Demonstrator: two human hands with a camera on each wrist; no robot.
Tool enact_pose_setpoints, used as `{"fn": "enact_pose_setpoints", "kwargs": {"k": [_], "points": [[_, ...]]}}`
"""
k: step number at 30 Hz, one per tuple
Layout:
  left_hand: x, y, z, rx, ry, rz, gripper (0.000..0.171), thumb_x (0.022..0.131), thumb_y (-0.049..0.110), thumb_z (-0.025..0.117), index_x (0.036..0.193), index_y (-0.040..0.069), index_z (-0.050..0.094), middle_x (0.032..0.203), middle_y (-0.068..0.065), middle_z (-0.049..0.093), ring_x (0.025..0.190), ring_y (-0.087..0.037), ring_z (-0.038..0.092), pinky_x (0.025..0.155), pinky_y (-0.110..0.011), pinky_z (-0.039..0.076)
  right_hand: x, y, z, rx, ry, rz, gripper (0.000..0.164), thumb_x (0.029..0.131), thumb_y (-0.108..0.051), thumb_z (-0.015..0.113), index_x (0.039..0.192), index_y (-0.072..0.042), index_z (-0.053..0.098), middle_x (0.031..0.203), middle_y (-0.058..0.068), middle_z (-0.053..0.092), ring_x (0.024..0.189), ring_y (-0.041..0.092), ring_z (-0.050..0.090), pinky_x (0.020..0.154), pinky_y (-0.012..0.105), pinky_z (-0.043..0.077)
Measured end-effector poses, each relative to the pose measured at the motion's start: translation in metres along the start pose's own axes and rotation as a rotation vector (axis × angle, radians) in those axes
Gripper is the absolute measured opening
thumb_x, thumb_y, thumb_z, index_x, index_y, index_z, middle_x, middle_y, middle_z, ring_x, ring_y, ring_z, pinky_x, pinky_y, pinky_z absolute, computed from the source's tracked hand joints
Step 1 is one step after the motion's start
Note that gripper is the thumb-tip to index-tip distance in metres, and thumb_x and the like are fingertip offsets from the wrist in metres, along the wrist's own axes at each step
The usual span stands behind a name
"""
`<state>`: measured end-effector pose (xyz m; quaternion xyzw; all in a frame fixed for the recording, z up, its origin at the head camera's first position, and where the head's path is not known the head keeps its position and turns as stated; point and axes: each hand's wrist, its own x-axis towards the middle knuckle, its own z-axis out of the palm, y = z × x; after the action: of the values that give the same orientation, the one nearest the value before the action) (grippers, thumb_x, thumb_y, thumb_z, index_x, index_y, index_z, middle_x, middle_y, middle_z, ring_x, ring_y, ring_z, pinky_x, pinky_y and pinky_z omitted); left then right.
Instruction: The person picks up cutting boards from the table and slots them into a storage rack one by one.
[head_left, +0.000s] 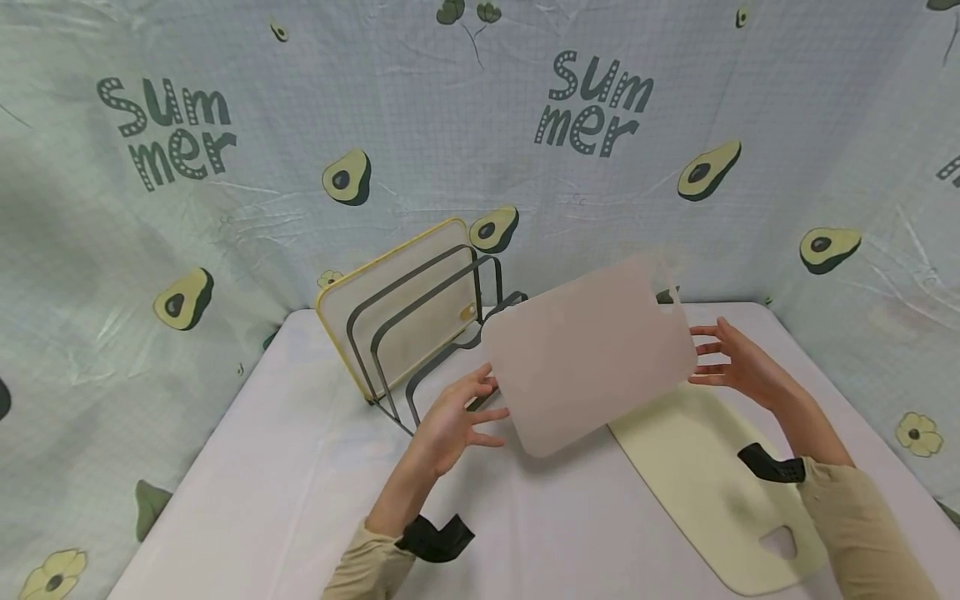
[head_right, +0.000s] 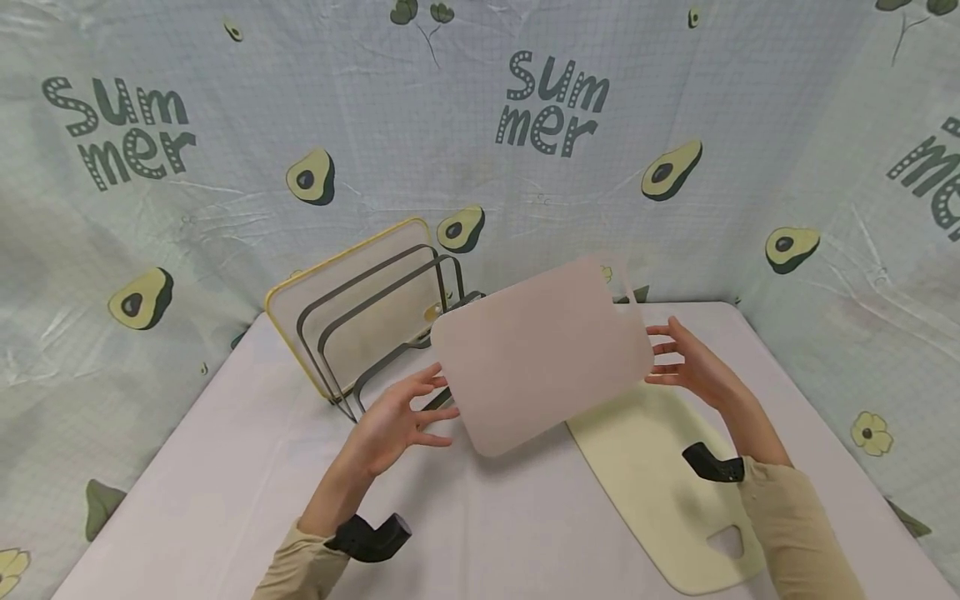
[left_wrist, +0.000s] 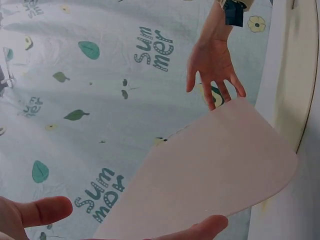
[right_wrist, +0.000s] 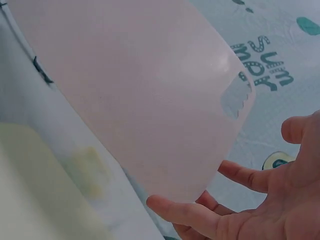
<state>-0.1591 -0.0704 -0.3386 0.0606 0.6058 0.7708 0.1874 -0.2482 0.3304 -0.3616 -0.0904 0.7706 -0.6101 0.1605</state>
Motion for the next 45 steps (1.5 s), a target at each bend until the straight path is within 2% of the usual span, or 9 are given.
{"fn": "enact_pose_setpoints", "kwargs": {"k": [5,12,20,24,29,37,41,45], "points": [[-0.008,0.009,-0.004,0.026,0.032,0.016,0.056,0.089,0.014,0.036,0.142,0.009,0.02,0.144,-0.02,0.019,0.123,-0.046,0.036,0.088,-0.058,0.041,0.007,-0.01,0.008,0.013,-0.004,-0.039,0.04,0.096,-0.044,0.019,0.124,-0.02,0.033,0.11,0.008,0.034,0.09,0.019,0.055,0.078,0.03,0.052],[-0.017,0.017,-0.008,0.057,0.123,0.048,0.048,0.093,0.017,0.034,0.14,0.014,0.026,0.135,-0.021,0.032,0.118,-0.043,0.042,0.086,-0.052,0.045,0.017,-0.022,0.018,0.065,-0.016,-0.08,0.043,0.096,-0.041,0.02,0.128,-0.016,0.032,0.111,0.007,0.036,0.091,0.02,0.056,0.078,0.03,0.052],[-0.026,0.025,-0.013,0.093,0.166,0.114,0.048,0.092,0.014,0.033,0.14,0.013,0.029,0.131,-0.019,0.034,0.119,-0.041,0.042,0.088,-0.048,0.045,0.026,-0.034,0.031,0.182,-0.031,-0.141,0.039,0.096,-0.04,0.024,0.124,-0.016,0.036,0.109,0.008,0.038,0.089,0.018,0.06,0.078,0.026,0.052],[-0.034,0.03,-0.015,0.127,0.183,0.167,0.047,0.092,0.013,0.033,0.138,0.007,0.031,0.132,-0.018,0.034,0.121,-0.039,0.041,0.09,-0.047,0.043,0.031,-0.04,0.038,0.212,-0.042,-0.178,0.04,0.097,-0.036,0.023,0.126,-0.012,0.036,0.109,0.009,0.038,0.088,0.018,0.061,0.079,0.026,0.052],[-0.046,0.038,-0.021,0.154,0.204,0.216,0.047,0.092,0.013,0.033,0.138,0.004,0.03,0.134,-0.017,0.033,0.121,-0.037,0.04,0.092,-0.047,0.042,0.042,-0.05,0.052,0.213,-0.051,-0.177,0.044,0.097,-0.038,0.024,0.13,-0.011,0.032,0.112,0.009,0.036,0.09,0.018,0.06,0.08,0.027,0.051],[-0.062,0.047,-0.038,0.16,0.276,0.237,0.045,0.094,0.013,0.032,0.139,0.007,0.03,0.13,-0.011,0.032,0.119,-0.032,0.04,0.092,-0.044,0.042,0.06,-0.063,0.075,0.23,-0.084,-0.162,0.048,0.096,-0.039,0.025,0.133,-0.009,0.03,0.113,0.009,0.038,0.091,0.02,0.059,0.082,0.027,0.051],[-0.068,0.05,-0.046,0.163,0.292,0.266,0.045,0.095,0.015,0.03,0.139,0.008,0.029,0.13,-0.008,0.032,0.119,-0.029,0.04,0.09,-0.036,0.044,0.068,-0.07,0.085,0.213,-0.083,-0.16,0.052,0.096,-0.041,0.026,0.135,-0.007,0.028,0.114,0.008,0.038,0.092,0.021,0.057,0.081,0.027,0.051],[-0.072,0.053,-0.051,0.159,0.312,0.296,0.044,0.096,0.017,0.029,0.139,0.004,0.029,0.135,-0.007,0.031,0.119,-0.027,0.039,0.086,-0.027,0.046,0.073,-0.08,0.094,0.187,-0.088,-0.166,0.057,0.095,-0.044,0.026,0.138,-0.006,0.024,0.115,0.008,0.037,0.093,0.02,0.057,0.082,0.028,0.051]]}}
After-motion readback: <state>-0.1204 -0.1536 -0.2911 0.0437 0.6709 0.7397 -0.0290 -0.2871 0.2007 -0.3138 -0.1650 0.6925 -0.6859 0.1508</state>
